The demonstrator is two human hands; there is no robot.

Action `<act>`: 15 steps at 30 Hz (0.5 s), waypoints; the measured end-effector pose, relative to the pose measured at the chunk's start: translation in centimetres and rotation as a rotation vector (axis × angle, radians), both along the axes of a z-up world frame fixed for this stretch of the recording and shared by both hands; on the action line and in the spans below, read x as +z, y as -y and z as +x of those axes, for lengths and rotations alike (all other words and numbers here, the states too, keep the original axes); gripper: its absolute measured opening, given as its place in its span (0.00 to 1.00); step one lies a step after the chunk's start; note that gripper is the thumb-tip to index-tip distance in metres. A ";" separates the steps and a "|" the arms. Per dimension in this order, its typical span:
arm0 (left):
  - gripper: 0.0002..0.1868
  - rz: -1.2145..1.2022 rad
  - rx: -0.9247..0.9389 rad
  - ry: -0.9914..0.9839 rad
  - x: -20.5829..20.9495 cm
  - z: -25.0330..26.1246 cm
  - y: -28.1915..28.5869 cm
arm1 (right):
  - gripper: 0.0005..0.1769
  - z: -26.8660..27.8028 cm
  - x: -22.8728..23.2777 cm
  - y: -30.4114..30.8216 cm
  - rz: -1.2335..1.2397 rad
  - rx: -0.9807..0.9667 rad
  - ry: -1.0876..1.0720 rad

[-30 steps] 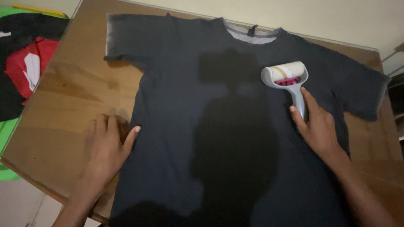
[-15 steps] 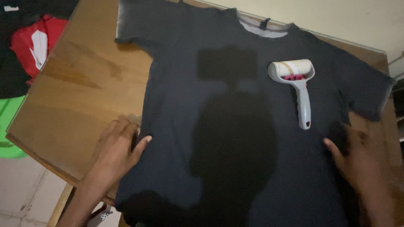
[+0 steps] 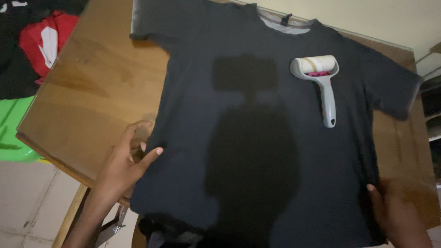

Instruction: The person uses a lint roller to roll over a dark gray t-shirt laid flat on a wooden table. They repeatedly roll the tool across the front, sleeves, and sides of the shirt, occasionally repositioning the fabric with their left hand to maintain a flat surface.

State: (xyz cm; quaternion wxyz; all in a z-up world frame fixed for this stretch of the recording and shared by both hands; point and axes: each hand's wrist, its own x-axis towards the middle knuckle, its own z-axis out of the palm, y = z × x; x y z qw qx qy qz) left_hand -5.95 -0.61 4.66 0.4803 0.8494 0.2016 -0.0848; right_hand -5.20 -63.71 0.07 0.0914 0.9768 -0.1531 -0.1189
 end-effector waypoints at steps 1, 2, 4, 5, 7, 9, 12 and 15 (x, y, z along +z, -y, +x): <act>0.37 -0.023 -0.012 0.037 -0.1 -0.6 -0.1 | 0.27 -0.4 -0.3 0.7 0.093 -0.021 0.023; 0.37 -0.045 -0.023 0.075 -0.3 -1.1 -0.1 | 0.29 -0.8 -0.6 1.3 0.186 -0.041 0.047; 0.36 -0.086 -0.038 0.043 -0.7 -2.2 -0.1 | 0.32 -1.6 -1.1 2.2 0.360 -0.055 0.026; 0.37 -0.107 -0.047 0.026 -0.9 -2.7 -0.2 | 0.33 -2.0 -1.2 2.4 0.439 -0.047 -0.021; 0.38 -0.065 -0.089 -0.124 -1.2 -3.7 -0.5 | 0.33 -3.0 -1.1 2.5 0.549 -0.139 -0.086; 0.36 -0.008 -0.144 -0.094 -1.6 -4.6 -0.4 | 0.32 -4.4 -0.7 2.3 0.609 -0.339 -0.118; 0.29 0.058 -0.181 0.105 -1.7 -5.7 0.0 | 0.32 -6.0 0.7 1.9 0.526 -0.387 -0.164; 0.23 0.089 -0.130 0.043 -1.7 -6.3 0.8 | 0.29 -7.4 1.6 1.3 0.560 -0.272 0.005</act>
